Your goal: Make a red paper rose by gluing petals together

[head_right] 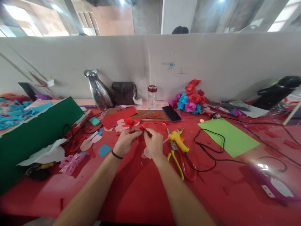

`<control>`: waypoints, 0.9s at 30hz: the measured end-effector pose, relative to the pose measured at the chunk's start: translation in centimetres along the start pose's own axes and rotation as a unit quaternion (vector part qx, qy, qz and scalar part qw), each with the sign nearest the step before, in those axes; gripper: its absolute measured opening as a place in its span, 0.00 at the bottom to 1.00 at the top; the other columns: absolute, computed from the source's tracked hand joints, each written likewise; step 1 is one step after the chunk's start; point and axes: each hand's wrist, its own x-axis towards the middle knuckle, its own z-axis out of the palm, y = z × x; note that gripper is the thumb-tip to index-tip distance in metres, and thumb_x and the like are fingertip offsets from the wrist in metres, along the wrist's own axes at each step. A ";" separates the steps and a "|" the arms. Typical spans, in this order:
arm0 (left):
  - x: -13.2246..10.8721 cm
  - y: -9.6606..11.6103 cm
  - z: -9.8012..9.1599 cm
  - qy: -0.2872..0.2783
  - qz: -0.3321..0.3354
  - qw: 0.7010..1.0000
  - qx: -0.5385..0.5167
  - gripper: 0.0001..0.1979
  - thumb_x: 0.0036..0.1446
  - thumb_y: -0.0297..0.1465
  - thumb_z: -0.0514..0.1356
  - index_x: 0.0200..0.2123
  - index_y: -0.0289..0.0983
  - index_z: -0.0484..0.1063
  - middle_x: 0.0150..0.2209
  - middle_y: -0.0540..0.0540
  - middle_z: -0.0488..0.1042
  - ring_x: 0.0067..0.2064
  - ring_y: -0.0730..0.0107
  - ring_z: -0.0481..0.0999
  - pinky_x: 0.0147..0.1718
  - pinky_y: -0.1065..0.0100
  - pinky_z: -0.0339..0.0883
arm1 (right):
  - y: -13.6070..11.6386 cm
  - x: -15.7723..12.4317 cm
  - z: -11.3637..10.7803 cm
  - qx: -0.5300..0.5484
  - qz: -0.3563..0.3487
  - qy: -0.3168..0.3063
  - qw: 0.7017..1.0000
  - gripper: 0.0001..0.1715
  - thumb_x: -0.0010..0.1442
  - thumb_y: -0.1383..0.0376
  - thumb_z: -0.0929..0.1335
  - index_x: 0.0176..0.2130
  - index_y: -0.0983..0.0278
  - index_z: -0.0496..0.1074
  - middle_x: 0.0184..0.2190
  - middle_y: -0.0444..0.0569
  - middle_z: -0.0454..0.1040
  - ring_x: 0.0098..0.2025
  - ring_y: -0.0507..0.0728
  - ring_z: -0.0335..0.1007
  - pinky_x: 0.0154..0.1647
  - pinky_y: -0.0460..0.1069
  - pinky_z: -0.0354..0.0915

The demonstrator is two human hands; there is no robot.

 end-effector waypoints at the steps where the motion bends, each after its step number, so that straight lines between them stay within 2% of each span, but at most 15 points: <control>1: 0.1 -0.1 -0.1 0.008 -0.005 1.000 -0.007 0.07 0.36 0.30 0.66 0.20 0.32 0.73 0.17 0.53 0.65 0.18 0.83 0.53 0.19 0.71 0.43 | 0.0 0.1 0.0 0.012 0.006 -0.002 1.000 0.15 0.53 0.61 0.65 0.37 0.62 0.78 0.35 0.51 0.81 0.37 0.61 0.77 0.40 0.53 0.69; 4: 0.2 0.0 -0.2 0.023 -0.023 0.999 -0.033 0.07 0.34 0.29 0.66 0.19 0.32 0.73 0.17 0.53 0.65 0.18 0.83 0.53 0.19 0.71 0.43 | 0.0 0.3 0.0 0.052 0.035 -0.015 0.998 0.14 0.52 0.61 0.66 0.35 0.63 0.78 0.32 0.50 0.81 0.35 0.60 0.76 0.37 0.52 0.69; 8: 0.0 0.3 0.0 0.017 -0.031 0.999 -0.038 0.09 0.34 0.31 0.67 0.20 0.32 0.73 0.16 0.53 0.65 0.18 0.83 0.53 0.19 0.71 0.43 | 0.0 0.4 0.0 0.103 0.071 -0.026 0.992 0.13 0.51 0.60 0.67 0.33 0.64 0.78 0.29 0.47 0.80 0.32 0.59 0.75 0.34 0.50 0.68; 13: -0.1 0.2 0.2 0.009 -0.014 1.000 -0.024 0.10 0.33 0.31 0.69 0.20 0.33 0.72 0.18 0.53 0.66 0.20 0.81 0.57 0.20 0.71 0.45 | -0.2 0.3 -0.1 0.085 0.054 -0.015 0.995 0.14 0.50 0.59 0.67 0.34 0.63 0.78 0.32 0.49 0.81 0.34 0.60 0.75 0.37 0.51 0.68; 17: 0.1 -0.2 0.0 0.017 -0.006 1.000 -0.019 0.07 0.35 0.29 0.67 0.20 0.32 0.74 0.17 0.53 0.65 0.19 0.82 0.55 0.20 0.71 0.44 | -0.3 0.3 -0.2 0.077 0.052 -0.011 0.996 0.14 0.51 0.59 0.67 0.33 0.63 0.78 0.30 0.49 0.80 0.33 0.60 0.75 0.36 0.52 0.67; 23: 0.3 -0.3 -0.3 0.010 0.002 1.000 -0.019 0.06 0.35 0.29 0.66 0.20 0.32 0.74 0.18 0.51 0.67 0.20 0.80 0.57 0.21 0.71 0.46 | -0.4 0.4 -0.2 0.097 0.059 -0.009 0.993 0.13 0.49 0.62 0.66 0.33 0.63 0.78 0.30 0.48 0.80 0.33 0.59 0.75 0.36 0.52 0.68; 27: 0.3 -0.3 -0.4 0.011 0.001 1.000 -0.009 0.06 0.35 0.30 0.66 0.20 0.32 0.75 0.18 0.50 0.69 0.21 0.80 0.58 0.22 0.71 0.47 | -0.8 0.4 -0.3 0.113 0.066 -0.022 0.991 0.13 0.51 0.58 0.66 0.31 0.63 0.78 0.29 0.47 0.80 0.34 0.59 0.74 0.36 0.51 0.67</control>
